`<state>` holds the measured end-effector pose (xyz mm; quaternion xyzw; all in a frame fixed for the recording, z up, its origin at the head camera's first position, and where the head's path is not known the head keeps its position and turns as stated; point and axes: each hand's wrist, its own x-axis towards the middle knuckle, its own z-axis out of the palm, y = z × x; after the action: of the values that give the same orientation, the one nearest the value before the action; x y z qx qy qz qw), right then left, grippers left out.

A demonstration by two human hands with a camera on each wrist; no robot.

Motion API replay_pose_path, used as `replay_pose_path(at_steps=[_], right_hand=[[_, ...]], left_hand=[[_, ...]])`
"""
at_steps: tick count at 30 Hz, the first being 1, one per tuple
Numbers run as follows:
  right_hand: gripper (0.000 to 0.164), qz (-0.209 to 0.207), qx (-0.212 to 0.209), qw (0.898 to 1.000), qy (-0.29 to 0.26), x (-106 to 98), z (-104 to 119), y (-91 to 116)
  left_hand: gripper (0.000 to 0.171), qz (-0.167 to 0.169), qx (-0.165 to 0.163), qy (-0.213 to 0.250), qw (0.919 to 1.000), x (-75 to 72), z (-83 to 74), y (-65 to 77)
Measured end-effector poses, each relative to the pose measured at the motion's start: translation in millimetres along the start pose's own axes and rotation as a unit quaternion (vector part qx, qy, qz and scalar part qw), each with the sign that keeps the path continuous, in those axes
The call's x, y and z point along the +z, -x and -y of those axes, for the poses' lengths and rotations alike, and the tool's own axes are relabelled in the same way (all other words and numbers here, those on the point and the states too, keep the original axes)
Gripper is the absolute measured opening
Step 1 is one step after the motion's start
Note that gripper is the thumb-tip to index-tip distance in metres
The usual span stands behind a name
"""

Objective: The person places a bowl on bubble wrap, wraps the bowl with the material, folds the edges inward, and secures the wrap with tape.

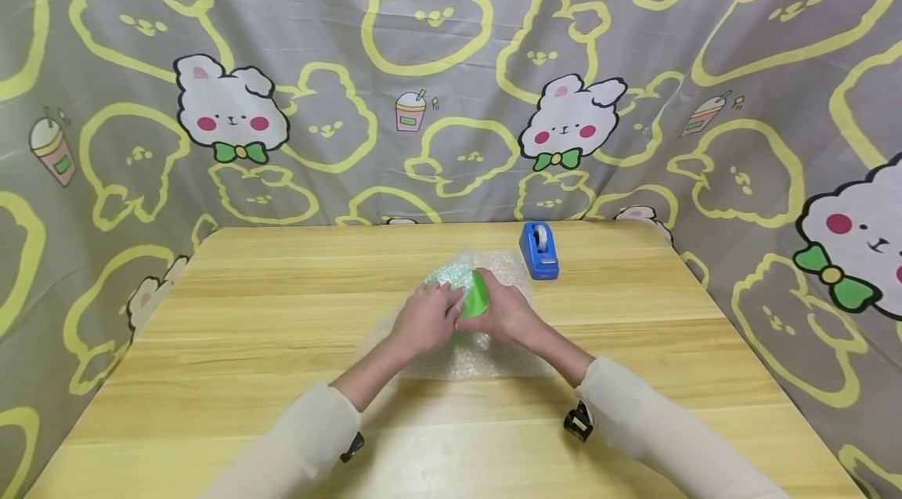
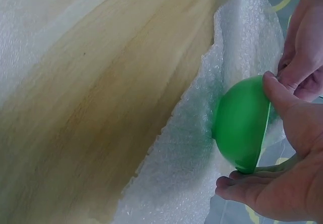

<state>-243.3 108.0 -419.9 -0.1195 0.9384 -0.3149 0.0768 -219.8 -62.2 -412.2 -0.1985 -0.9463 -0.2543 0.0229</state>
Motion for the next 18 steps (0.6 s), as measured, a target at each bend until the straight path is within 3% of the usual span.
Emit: replay_pose_path(at_steps=[5, 7, 10, 12, 15, 18], right_hand=[[0.106, -0.007, -0.012, 1.000, 0.012, 0, 0, 0], [0.106, -0.007, -0.016, 1.000, 0.011, 1, 0, 1], [0.107, -0.006, -0.014, 1.000, 0.002, 0, 0, 1], [0.106, -0.005, -0.010, 1.000, -0.002, 0, 0, 1], [0.105, -0.004, -0.005, 1.000, -0.002, 0, 0, 1], [0.106, -0.003, -0.003, 1.000, 0.001, 1, 0, 1]], left_hand=[[0.041, 0.027, -0.013, 0.023, 0.9993, -2.3, 2.2, 0.8], [0.042, 0.022, -0.024, 0.042, 0.9986, -4.1, 3.7, -0.5], [0.032, -0.018, -0.022, 0.077, 0.9966, -6.6, 7.0, -3.7], [0.025, -0.066, -0.005, 0.082, 0.9945, -7.4, 10.4, -7.0], [0.030, -0.123, 0.011, 0.089, 0.9884, -8.1, 16.3, -10.6], [0.037, -0.153, -0.001, 0.092, 0.9840, -8.7, 21.1, -11.6]])
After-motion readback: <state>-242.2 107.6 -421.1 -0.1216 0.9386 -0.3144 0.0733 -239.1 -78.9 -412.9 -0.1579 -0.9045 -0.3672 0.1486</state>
